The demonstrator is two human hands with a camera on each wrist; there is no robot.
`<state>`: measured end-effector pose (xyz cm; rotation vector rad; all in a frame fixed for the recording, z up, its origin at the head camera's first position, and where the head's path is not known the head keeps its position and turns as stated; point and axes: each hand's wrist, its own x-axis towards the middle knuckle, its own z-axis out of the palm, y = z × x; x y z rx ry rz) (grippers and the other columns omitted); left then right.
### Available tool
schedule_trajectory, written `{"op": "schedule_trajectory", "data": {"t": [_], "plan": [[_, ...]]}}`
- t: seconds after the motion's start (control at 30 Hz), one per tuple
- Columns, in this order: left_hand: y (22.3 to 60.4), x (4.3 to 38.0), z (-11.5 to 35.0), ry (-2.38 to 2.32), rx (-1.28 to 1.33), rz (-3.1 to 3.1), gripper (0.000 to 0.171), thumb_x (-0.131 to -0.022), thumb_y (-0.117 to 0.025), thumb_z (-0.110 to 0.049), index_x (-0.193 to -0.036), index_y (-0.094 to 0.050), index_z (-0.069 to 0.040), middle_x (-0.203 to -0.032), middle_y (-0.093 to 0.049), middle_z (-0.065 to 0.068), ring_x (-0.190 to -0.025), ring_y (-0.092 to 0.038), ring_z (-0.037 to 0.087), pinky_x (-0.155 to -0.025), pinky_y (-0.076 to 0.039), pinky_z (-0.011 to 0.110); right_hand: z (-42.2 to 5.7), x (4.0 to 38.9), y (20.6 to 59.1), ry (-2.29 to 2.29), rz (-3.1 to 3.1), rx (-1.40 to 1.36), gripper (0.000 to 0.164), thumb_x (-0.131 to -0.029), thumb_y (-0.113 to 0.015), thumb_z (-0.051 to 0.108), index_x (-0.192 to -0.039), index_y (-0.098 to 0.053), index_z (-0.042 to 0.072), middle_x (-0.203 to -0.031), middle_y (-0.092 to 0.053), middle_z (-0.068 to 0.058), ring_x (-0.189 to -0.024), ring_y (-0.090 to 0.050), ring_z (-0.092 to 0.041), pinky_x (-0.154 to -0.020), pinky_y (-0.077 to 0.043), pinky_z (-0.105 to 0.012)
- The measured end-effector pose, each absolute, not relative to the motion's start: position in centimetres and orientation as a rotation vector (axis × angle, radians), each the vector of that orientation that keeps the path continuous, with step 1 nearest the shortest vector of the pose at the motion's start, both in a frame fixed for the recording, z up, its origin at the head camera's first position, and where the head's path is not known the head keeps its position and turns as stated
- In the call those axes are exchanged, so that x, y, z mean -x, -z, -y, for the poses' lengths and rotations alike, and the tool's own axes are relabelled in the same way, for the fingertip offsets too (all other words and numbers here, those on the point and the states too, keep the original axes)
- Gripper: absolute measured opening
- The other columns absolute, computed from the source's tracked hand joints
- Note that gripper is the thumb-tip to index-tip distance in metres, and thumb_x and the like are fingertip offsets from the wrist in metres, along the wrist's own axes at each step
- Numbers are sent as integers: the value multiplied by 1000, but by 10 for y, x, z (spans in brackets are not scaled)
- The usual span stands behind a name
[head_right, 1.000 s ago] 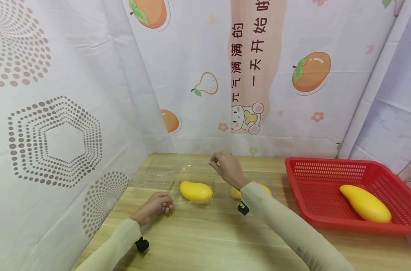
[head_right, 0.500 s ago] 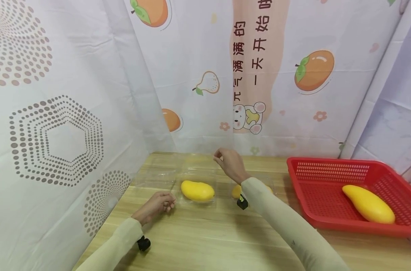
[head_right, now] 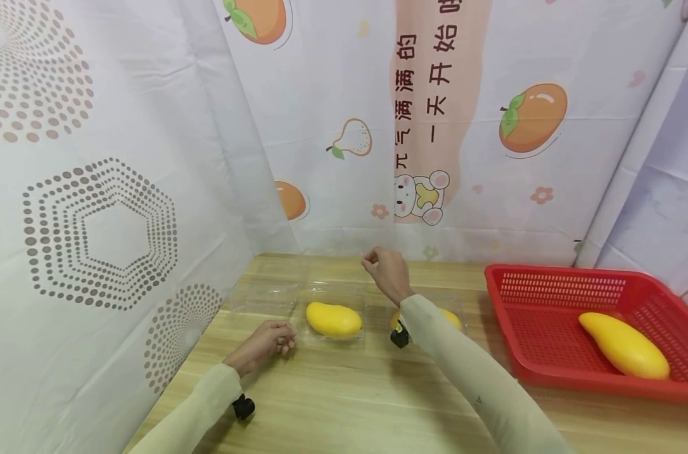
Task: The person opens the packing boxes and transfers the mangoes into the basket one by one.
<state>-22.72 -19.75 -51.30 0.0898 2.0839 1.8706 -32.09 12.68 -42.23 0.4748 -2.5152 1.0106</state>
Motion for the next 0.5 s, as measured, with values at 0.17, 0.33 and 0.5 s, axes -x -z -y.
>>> {"op": "schedule_trajectory", "data": {"t": [0.17,0.33,0.5], "plan": [[513,227,197,-1870,-97,-2087,22,-101,-60,-13,-102,-65,9,-88,-66,12,-72,-58,13,-64,-51,24,-125,322,427,-999,2547,-436,15,-95,-77,22,-98,-77,7,-91,-76,-6,-77,-70,-21,-72,-58,-42],[514,226,198,-1874,-78,-2085,22,-101,-60,-12,-102,-65,9,-87,-66,11,-71,-58,13,-63,-51,23,-122,323,438,-993,2578,-414,12,-95,-77,19,-95,-76,8,-91,-76,-6,-75,-70,-19,-69,-58,-39],[513,226,198,-1877,-87,-2087,22,-101,-60,-13,-102,-65,9,-88,-66,12,-72,-58,12,-63,-51,23,-119,323,442,-989,2600,-360,11,-94,-77,19,-94,-76,8,-91,-75,-6,-74,-70,-20,-67,-58,-39]]}}
